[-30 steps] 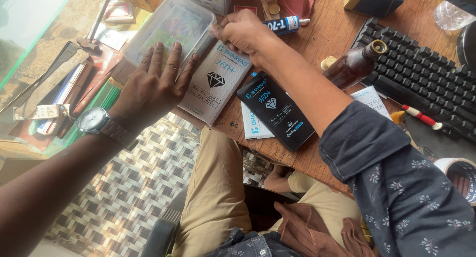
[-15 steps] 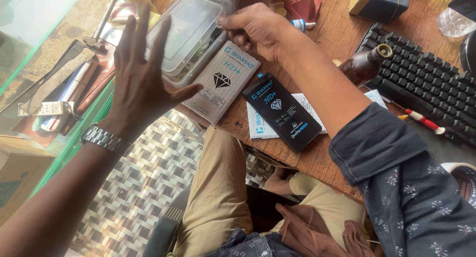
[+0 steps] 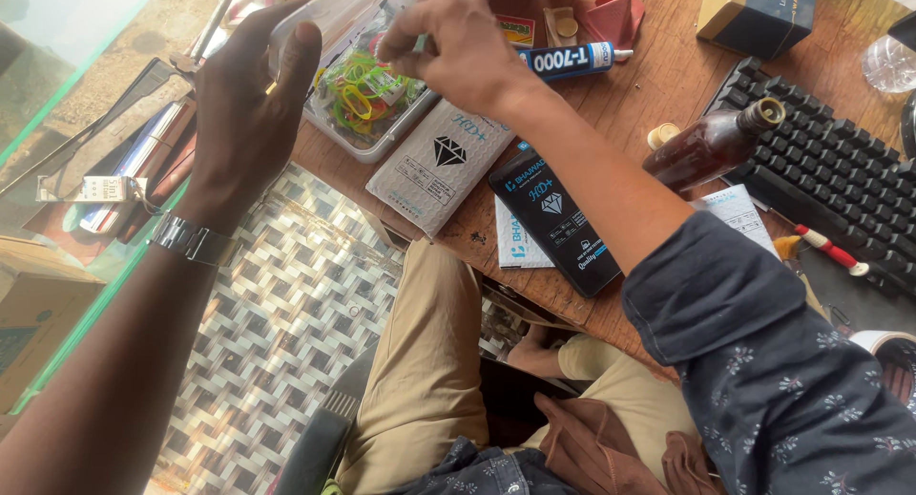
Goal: The person applies liquid from a bottle onto a brush and spreads it on a smartphone screen. They then retrieve a green rubber band from a container and wrap it around the phone to secure the screen protector.
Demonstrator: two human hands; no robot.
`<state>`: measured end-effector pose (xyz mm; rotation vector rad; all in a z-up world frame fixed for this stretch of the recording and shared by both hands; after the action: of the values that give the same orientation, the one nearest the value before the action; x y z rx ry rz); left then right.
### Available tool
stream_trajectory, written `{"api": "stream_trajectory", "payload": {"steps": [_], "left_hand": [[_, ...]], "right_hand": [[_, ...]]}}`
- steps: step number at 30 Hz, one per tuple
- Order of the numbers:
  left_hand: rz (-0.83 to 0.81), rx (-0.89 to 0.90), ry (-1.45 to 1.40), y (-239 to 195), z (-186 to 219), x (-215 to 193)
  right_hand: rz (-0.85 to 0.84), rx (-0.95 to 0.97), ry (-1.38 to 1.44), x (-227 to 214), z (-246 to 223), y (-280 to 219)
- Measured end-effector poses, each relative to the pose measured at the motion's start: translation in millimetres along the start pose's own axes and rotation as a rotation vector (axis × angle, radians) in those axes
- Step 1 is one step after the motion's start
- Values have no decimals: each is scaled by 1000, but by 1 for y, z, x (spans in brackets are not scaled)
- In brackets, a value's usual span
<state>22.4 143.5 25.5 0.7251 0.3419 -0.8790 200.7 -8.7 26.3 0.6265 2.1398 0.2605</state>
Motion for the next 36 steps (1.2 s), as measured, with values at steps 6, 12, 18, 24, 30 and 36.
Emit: {"api": "stream_trajectory", "payload": {"steps": [6,12,18,24,30,36], "left_hand": [[-16,63,11,-5,3,4],[-18,66,0,-7,8,4],[-14,68,-24,-8,9,6],[-19,53,-30,-8,11,7],[-19,62,-40,-12,9,10],[-63,35,-47,-18,10,15]], "right_hand": [[-49,39,-245,17,-5,2],[-43,12,-320,21,-3,1],[-77,2,-300,13,-1,-3],[-43,40,-314,23,-1,-1],[109,-77,-225,0,-4,-4],[237,-56,-144,-53,-21,-58]]}}
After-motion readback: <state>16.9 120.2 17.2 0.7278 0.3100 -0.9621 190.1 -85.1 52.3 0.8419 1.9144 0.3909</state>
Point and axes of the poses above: each hand's wrist, its own y-axis towards the middle knuckle, its own x-axis out of the palm, z = x × y, the point moved 3 cm from there along y, towards the middle knuckle, and after that the axes turned 2 degrees about -x, right-handed, at the moved point
